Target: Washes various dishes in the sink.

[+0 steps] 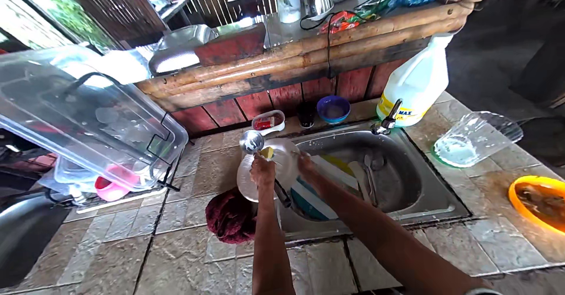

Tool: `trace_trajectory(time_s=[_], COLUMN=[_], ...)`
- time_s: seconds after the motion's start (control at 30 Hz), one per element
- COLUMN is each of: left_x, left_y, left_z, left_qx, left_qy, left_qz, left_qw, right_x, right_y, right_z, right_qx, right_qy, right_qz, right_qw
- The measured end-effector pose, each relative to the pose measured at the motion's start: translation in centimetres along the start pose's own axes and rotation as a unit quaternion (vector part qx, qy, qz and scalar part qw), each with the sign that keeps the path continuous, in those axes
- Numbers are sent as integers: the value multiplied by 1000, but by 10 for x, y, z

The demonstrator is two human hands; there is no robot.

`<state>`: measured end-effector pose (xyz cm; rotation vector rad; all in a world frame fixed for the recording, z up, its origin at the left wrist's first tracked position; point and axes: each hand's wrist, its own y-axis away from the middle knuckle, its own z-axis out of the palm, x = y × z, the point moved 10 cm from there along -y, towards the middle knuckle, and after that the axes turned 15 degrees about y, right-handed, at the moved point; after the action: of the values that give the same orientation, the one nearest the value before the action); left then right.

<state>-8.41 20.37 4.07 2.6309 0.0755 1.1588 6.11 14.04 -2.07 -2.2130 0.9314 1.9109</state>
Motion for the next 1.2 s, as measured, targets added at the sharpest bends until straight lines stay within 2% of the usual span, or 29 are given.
trace_trajectory(time_s=[0.07, 0.13, 0.2, 0.27, 0.3, 0.37, 0.43, 0.5, 0.53, 0.6, 0.7, 0.77, 0.83, 0.9, 1.0, 1.03, 1.1, 1.2], left_x=[-18, -42, -54, -46, -33, 2, 32, 32, 24, 0, -33, -27, -11, -15, -12, -4, 12, 34], left_y=[-21, -41, -53, -49, -39, -7, 27, 38, 34, 10, -15, 5, 21, 7, 2, 16, 64, 134], left_z=[2, 10, 13, 4, -2, 7, 58, 135, 169, 212, 247, 266, 277, 274, 277, 284, 293, 275], left_qx=[15, 22, 20, 42, 62, 57, -44, -179, -220, -226, -195, -219, -246, -183, -111, -130, -229, -375], left_qy=[-16, -39, -77, -114, -124, -142, -161, -174, -195, -226, -195, -179, -169, -136, -94, -86, -79, -90], left_qz=[-7, 2, 10, 31, 52, 110, 168, 181, 183, 202, 182, 193, 239, 260, 229, 237, 245, 249], left_qw=[1000, 999, 997, 992, 989, 982, 972, 951, 938, 926, 944, 940, 924, 938, 963, 959, 939, 888], right_x=[7, 28, 56, 88, 107, 134, 144, 143, 141, 148, 163, 158, 144, 144, 151, 152, 155, 150], right_y=[-16, -32, -53, -58, -53, -33, -14, -3, 1, -1, -13, -16, -11, -7, -4, -5, -7, 1], right_z=[31, 36, -2, -71, -102, -142, -153, -152, -151, -154, -167, -170, -171, -167, -161, -162, -173, -197], right_qx=[-53, -90, -70, -16, -14, -45, -77, -93, -100, -109, -96, -90, -89, -70, -29, -17, 16, 35], right_qy=[1, 11, 117, 309, 392, 465, 489, 502, 505, 491, 421, 370, 312, 222, 69, 34, -14, 36], right_qz=[7, 10, -39, -56, -21, 71, 128, 135, 133, 130, 140, 135, 123, 104, 91, 89, 96, 96], right_qw=[999, 996, 990, 949, 920, 881, 860, 849, 847, 854, 891, 915, 938, 967, 993, 995, 995, 994])
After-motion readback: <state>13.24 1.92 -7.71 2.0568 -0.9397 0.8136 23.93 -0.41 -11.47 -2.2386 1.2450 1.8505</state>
